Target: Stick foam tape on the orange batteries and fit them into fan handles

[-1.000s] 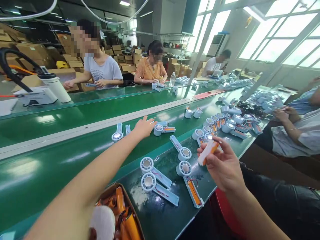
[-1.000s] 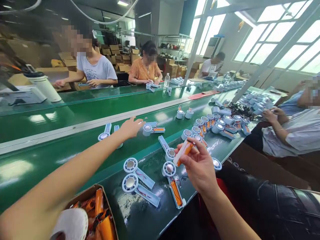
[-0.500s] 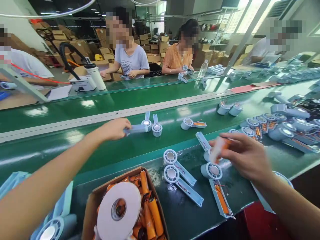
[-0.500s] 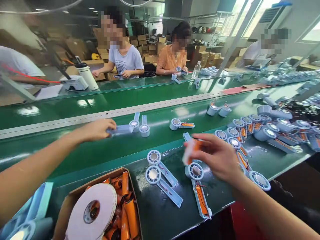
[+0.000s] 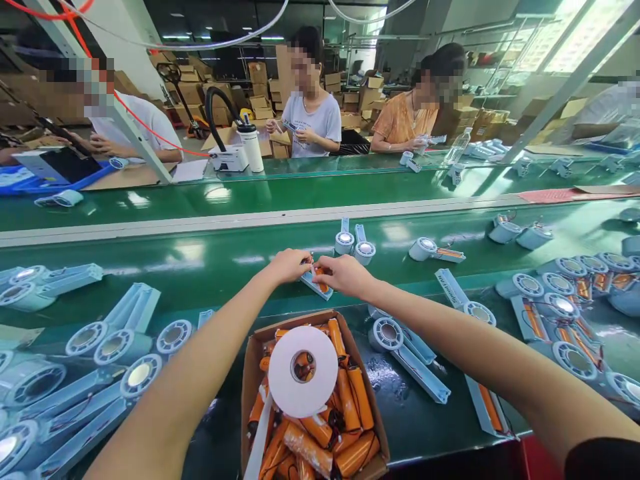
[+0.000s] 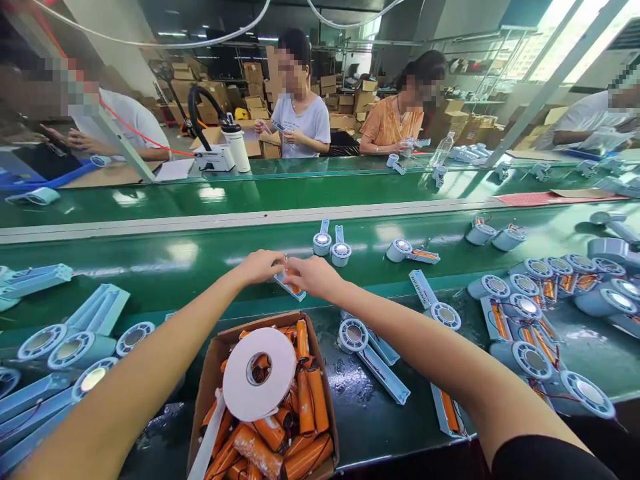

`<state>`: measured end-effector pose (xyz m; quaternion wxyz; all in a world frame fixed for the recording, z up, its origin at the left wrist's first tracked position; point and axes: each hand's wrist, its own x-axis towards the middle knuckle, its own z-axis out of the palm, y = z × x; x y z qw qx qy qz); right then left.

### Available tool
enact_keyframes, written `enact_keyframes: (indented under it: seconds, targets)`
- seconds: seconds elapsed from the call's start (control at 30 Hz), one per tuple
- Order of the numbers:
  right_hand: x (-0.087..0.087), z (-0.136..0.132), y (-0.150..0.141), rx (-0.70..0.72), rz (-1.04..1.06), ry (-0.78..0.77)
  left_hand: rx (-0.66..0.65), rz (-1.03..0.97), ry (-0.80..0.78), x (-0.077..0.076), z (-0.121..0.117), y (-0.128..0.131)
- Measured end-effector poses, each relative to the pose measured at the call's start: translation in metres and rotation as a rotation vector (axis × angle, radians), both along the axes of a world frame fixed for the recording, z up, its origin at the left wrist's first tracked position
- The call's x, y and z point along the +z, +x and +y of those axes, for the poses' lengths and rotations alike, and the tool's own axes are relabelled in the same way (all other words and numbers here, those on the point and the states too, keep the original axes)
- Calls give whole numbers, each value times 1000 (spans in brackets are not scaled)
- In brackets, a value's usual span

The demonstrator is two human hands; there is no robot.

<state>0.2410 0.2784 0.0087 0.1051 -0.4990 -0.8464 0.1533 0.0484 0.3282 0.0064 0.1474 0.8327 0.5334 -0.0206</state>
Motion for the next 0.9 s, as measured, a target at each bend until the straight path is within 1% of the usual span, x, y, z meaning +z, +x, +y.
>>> enact_keyframes:
  seconds: [0.07, 0.13, 0.23, 0.37, 0.57, 0.7, 0.8, 0.9]
  targets:
    - [3, -2, -2, -10, -109, 12, 22, -18, 9, -6, 2, 5]
    - [6, -3, -9, 6, -205, 15, 30, -36, 4, -8, 3, 8]
    - [10, -7, -19, 26, -310, 14, 33, -60, -7, -8, 3, 11]
    - [8, -13, -22, 1, -390, 5, 56, -89, -3, -7, 2, 15]
    - [-3, -13, -23, -39, -419, -32, 51, -120, -20, -7, 0, 22]
    - [-11, -12, -21, -69, -393, -46, 42, -123, -25, -6, 0, 27]
    - [-10, -8, -15, -70, -347, -44, 41, -120, -20, -7, 1, 31]
    - [-3, 0, -7, -50, -303, -45, 44, -115, -20, -9, 2, 34]
